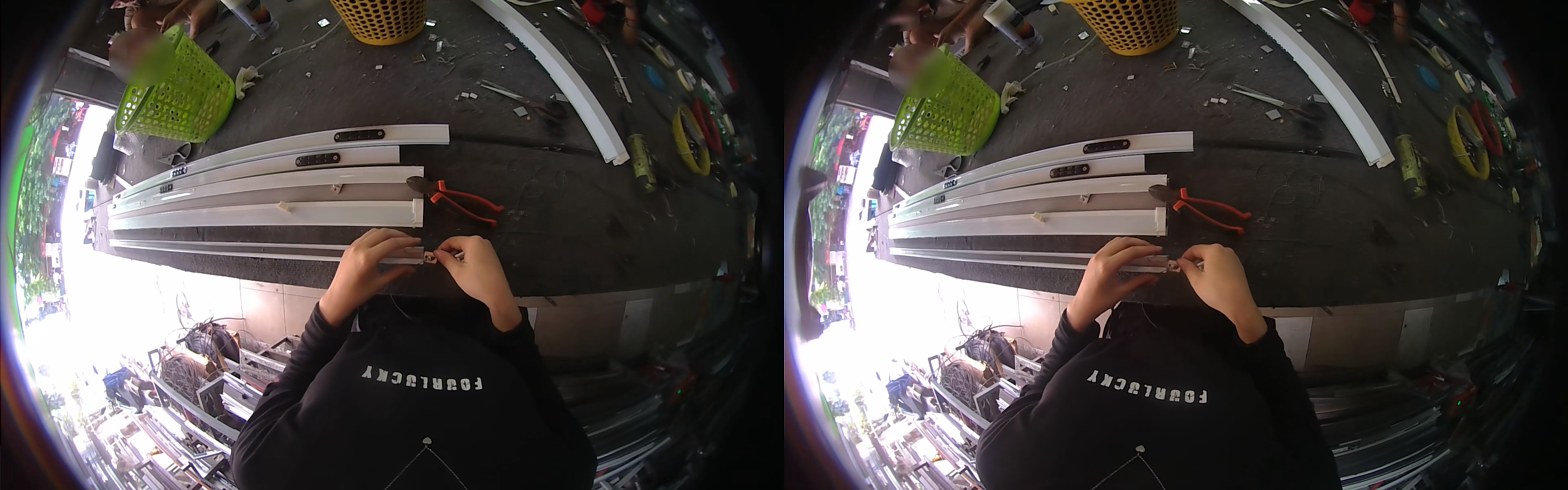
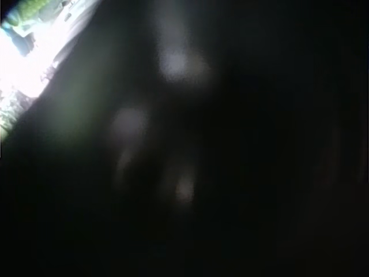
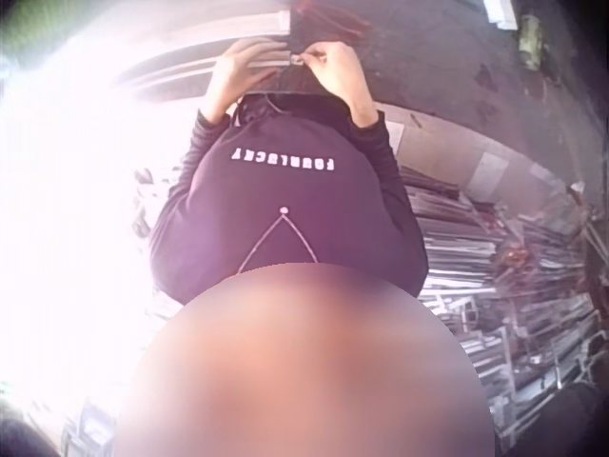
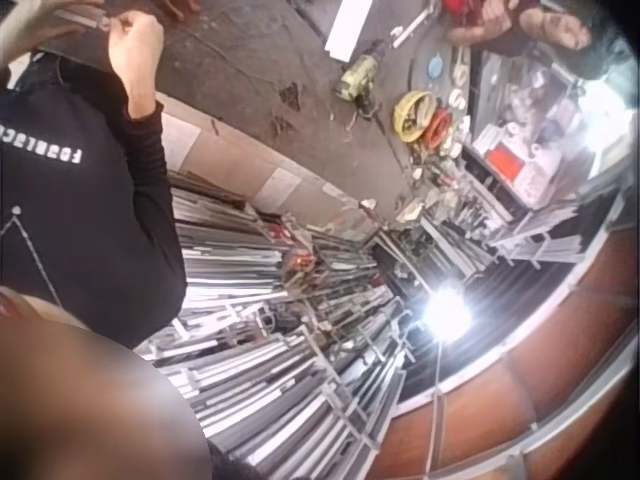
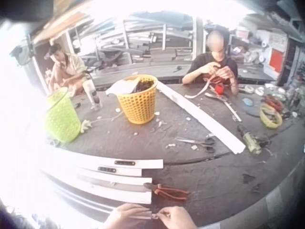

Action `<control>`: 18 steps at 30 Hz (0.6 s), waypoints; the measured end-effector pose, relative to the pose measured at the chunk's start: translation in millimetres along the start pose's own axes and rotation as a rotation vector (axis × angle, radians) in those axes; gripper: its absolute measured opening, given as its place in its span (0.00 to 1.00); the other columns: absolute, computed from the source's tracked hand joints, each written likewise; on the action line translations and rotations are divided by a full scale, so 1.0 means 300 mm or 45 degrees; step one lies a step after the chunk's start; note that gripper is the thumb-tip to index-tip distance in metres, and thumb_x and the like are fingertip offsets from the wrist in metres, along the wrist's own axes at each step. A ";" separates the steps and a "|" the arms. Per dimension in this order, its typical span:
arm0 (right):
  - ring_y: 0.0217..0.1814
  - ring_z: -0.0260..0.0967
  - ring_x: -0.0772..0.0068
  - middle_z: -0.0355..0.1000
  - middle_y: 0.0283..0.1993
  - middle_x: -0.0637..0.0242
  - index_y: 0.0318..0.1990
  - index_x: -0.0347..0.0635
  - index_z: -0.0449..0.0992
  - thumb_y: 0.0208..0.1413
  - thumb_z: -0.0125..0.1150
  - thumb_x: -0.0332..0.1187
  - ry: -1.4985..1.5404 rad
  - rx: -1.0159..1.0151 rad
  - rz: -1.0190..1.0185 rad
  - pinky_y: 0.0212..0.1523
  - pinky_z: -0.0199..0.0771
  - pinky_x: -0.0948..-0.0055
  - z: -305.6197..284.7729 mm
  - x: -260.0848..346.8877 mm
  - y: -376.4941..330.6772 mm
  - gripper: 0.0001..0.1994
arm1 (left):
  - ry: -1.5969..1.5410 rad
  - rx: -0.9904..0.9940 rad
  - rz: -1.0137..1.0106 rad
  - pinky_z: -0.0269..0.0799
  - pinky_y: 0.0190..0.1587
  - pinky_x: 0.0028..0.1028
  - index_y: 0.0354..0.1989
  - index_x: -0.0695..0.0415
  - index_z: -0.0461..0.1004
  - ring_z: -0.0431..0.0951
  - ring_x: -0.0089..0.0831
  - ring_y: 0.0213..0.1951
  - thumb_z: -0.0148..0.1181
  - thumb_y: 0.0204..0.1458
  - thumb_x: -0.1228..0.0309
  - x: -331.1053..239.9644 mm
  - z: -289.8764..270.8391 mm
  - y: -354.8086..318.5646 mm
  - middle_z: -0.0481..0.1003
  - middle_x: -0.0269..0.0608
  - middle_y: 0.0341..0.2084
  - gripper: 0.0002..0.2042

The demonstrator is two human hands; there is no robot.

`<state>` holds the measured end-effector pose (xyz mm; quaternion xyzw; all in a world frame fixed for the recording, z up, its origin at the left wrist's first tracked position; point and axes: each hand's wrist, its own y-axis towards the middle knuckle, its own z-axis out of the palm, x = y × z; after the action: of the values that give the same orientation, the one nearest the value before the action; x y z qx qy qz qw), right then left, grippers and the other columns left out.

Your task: The person assembles aluminum window frame profiles by inserting small plastic or metal inserts into the ends of the profiles. They use pliers to press the inserts into place and handle several profiles one at a time on a workbench.

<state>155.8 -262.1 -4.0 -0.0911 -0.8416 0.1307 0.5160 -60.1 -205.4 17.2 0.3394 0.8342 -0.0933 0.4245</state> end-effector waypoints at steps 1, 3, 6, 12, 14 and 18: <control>0.37 0.80 0.54 0.81 0.34 0.55 0.37 0.39 0.84 0.58 0.63 0.34 -0.018 -0.012 -0.003 0.40 0.77 0.63 0.007 -0.001 0.001 0.09 | 0.009 -0.016 0.018 0.76 0.51 0.36 0.47 0.56 0.81 0.80 0.41 0.47 0.76 0.38 0.73 0.005 0.005 0.000 0.79 0.42 0.44 0.23; 0.37 0.80 0.54 0.81 0.34 0.55 0.36 0.39 0.84 0.58 0.63 0.34 -0.039 -0.039 0.010 0.40 0.77 0.63 0.024 0.001 0.008 0.09 | 0.046 -0.041 0.086 0.76 0.49 0.35 0.46 0.54 0.82 0.80 0.40 0.46 0.76 0.38 0.72 0.014 0.014 0.003 0.79 0.40 0.43 0.22; 0.37 0.80 0.53 0.81 0.34 0.55 0.36 0.40 0.84 0.58 0.62 0.34 -0.001 0.017 0.042 0.40 0.77 0.62 0.040 0.016 0.020 0.08 | 0.144 -0.060 0.189 0.77 0.45 0.33 0.45 0.52 0.83 0.80 0.37 0.43 0.76 0.39 0.70 0.017 0.031 0.001 0.80 0.36 0.41 0.20; 0.33 0.76 0.67 0.74 0.37 0.61 0.42 0.37 0.77 0.54 0.64 0.25 0.097 0.054 -0.140 0.34 0.75 0.69 -0.018 0.025 -0.004 0.08 | 0.287 -0.113 0.265 0.76 0.41 0.33 0.42 0.48 0.83 0.79 0.35 0.39 0.74 0.41 0.69 0.036 0.053 -0.009 0.79 0.32 0.38 0.16; 0.33 0.74 0.71 0.71 0.39 0.63 0.43 0.37 0.76 0.52 0.65 0.20 0.107 0.003 -0.215 0.33 0.74 0.71 -0.022 0.021 -0.024 0.11 | 0.268 -0.126 0.252 0.76 0.42 0.34 0.40 0.49 0.82 0.79 0.35 0.39 0.74 0.41 0.69 0.048 0.051 -0.019 0.79 0.32 0.39 0.15; 0.34 0.73 0.70 0.70 0.43 0.62 0.45 0.37 0.75 0.47 0.66 0.15 0.075 -0.110 -0.330 0.34 0.74 0.71 0.008 0.013 -0.042 0.16 | 0.348 -0.166 0.187 0.76 0.42 0.34 0.34 0.52 0.78 0.79 0.35 0.40 0.75 0.39 0.67 0.065 0.036 -0.037 0.79 0.32 0.39 0.14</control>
<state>151.7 -273.2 2.0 -0.0076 -0.8357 0.0239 0.5486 -68.3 -209.2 -6.0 0.3807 0.8614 0.0396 0.3339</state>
